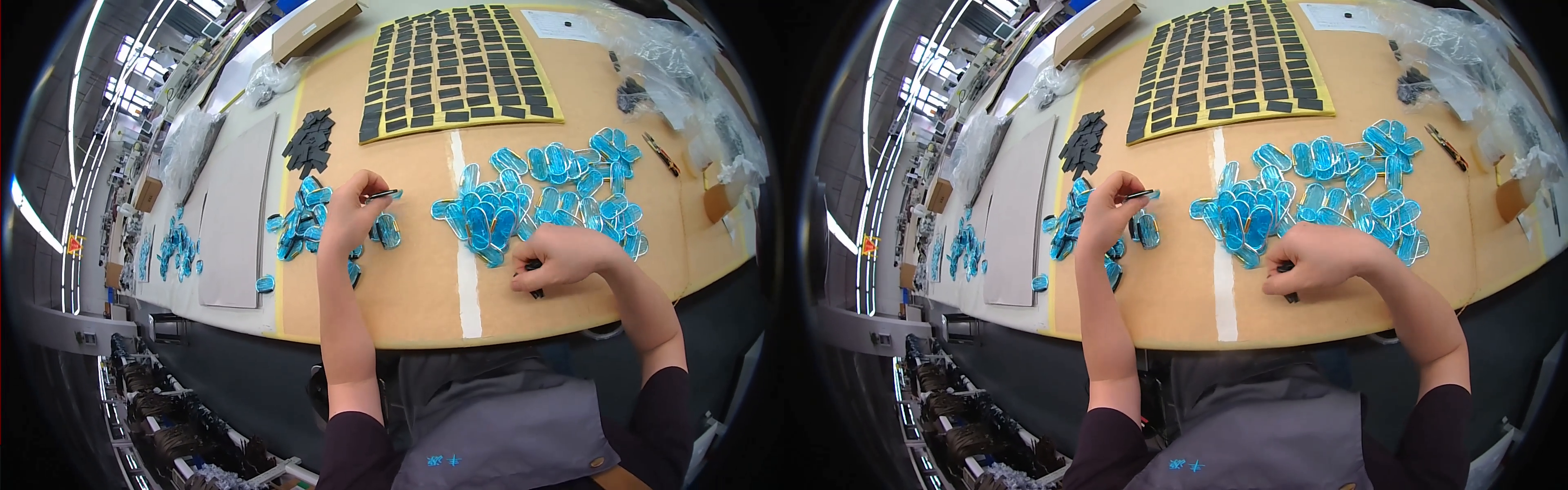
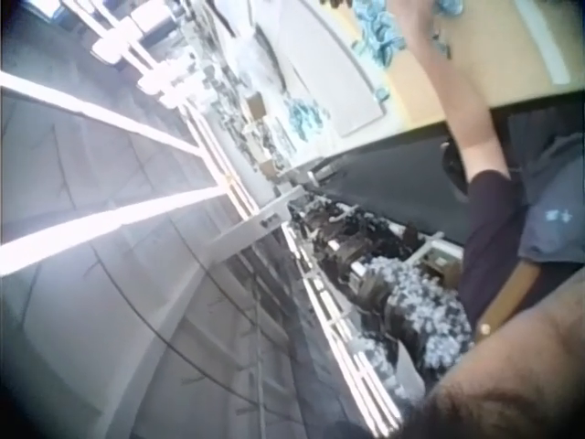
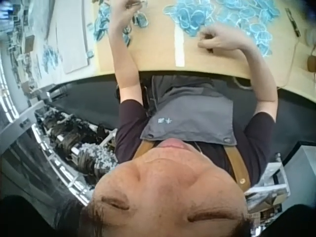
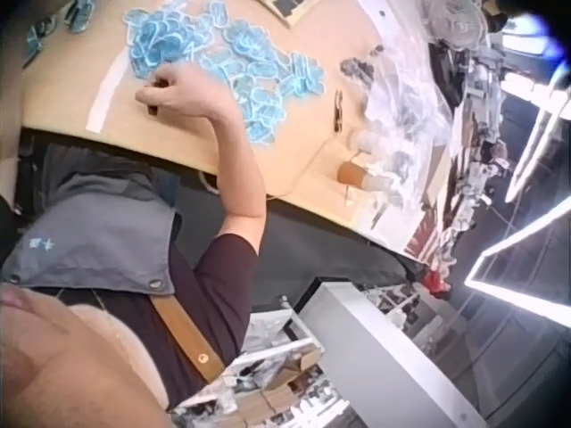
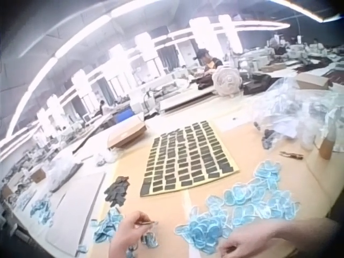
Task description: Assembling small leather parts by attaching black components to teal-colored leather pieces.
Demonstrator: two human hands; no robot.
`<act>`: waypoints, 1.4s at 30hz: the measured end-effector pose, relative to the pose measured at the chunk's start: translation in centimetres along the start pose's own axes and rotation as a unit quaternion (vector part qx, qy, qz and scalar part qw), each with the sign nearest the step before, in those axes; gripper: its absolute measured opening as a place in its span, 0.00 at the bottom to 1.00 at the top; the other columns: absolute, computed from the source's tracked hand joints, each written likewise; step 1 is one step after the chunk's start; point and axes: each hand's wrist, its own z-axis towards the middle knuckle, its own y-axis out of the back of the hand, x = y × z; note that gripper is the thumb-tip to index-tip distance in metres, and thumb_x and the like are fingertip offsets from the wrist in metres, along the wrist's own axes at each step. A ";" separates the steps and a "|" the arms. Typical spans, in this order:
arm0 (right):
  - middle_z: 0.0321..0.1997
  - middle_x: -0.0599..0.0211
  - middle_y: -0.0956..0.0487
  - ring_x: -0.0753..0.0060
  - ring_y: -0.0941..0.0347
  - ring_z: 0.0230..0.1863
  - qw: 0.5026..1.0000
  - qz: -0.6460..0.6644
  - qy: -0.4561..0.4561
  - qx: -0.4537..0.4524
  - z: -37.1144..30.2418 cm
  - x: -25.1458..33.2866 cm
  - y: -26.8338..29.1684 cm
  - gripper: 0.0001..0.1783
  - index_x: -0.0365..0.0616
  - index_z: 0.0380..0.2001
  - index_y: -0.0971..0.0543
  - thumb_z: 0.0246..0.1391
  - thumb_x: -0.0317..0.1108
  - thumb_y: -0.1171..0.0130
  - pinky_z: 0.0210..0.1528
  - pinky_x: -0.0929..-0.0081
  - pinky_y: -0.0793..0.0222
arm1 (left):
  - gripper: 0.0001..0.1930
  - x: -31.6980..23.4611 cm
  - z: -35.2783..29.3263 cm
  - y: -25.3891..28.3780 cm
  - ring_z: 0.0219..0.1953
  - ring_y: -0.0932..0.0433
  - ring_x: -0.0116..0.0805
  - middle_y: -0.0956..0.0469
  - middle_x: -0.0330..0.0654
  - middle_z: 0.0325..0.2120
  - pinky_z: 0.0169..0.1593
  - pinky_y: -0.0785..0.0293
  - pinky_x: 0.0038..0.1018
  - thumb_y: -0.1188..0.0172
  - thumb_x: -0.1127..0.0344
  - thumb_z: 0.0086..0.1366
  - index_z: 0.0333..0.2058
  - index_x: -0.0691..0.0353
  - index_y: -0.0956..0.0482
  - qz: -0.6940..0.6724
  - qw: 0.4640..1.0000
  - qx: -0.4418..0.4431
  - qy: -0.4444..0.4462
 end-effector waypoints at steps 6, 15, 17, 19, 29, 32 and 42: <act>0.23 0.68 0.27 0.84 0.35 0.15 0.640 0.767 0.036 0.035 1.4 -2.0 0.1 0.11 0.45 0.25 0.31 0.60 0.35 0.46 0.10 0.88 0.54 | 0.08 -4.7 -1.8 -4.9 0.39 0.21 0.27 0.26 0.39 0.35 0.40 0.25 0.20 0.44 0.86 0.61 0.36 0.66 0.24 -0.336 0.929 0.066 -0.140; 0.26 0.72 0.25 0.89 0.37 0.19 0.784 0.613 0.055 -0.079 2.3 -0.9 -1.2 0.07 0.46 0.40 0.30 0.58 0.29 0.48 0.18 0.88 0.50 | 0.08 -6.1 -3.5 -8.2 0.31 0.24 0.22 0.25 0.37 0.32 0.33 0.25 0.19 0.34 0.79 0.57 0.35 0.66 0.22 -0.242 0.943 0.173 -0.147; 0.26 0.75 0.26 0.90 0.39 0.20 0.819 0.565 0.054 -0.079 2.1 -0.4 -1.2 0.06 0.47 0.39 0.29 0.58 0.31 0.47 0.22 0.88 0.48 | 0.07 -6.2 -3.7 -8.3 0.31 0.24 0.21 0.25 0.37 0.31 0.34 0.25 0.20 0.34 0.79 0.57 0.34 0.66 0.22 -0.263 0.939 0.190 -0.114; 0.27 0.76 0.27 0.90 0.38 0.22 0.828 0.551 0.058 -0.082 2.2 -0.4 -1.4 0.06 0.47 0.38 0.29 0.58 0.32 0.45 0.23 0.87 0.46 | 0.09 -6.4 -3.9 -8.0 0.37 0.25 0.21 0.27 0.35 0.34 0.40 0.24 0.22 0.34 0.80 0.58 0.36 0.68 0.24 -0.220 0.947 0.219 -0.085; 0.29 0.79 0.32 0.90 0.41 0.25 0.816 0.430 0.203 -0.328 -2.1 -0.4 0.0 0.12 0.43 0.44 0.29 0.67 0.40 0.49 0.26 0.87 0.44 | 0.08 -5.5 -3.5 -9.1 0.33 0.25 0.22 0.22 0.39 0.38 0.32 0.27 0.18 0.39 0.82 0.60 0.37 0.65 0.24 -0.323 0.926 0.184 -0.062; 0.25 0.78 0.35 0.89 0.48 0.19 0.632 0.509 0.337 -0.478 -10.1 -0.5 -1.1 0.16 0.41 0.49 0.28 0.71 0.40 0.58 0.19 0.90 0.51 | 0.06 -4.3 -3.3 -8.2 0.30 0.22 0.30 0.23 0.49 0.45 0.33 0.24 0.24 0.45 0.79 0.64 0.39 0.64 0.28 -0.396 0.900 0.171 -0.069; 0.37 0.69 0.24 0.78 0.27 0.34 0.244 0.503 -0.130 -0.819 -22.8 -21.3 -25.8 0.16 0.41 0.44 0.27 0.66 0.44 0.50 0.34 0.81 0.32 | 0.06 -6.5 -4.3 -11.6 0.34 0.20 0.36 0.23 0.47 0.41 0.39 0.23 0.31 0.47 0.75 0.68 0.43 0.65 0.28 -0.434 0.863 0.240 -0.100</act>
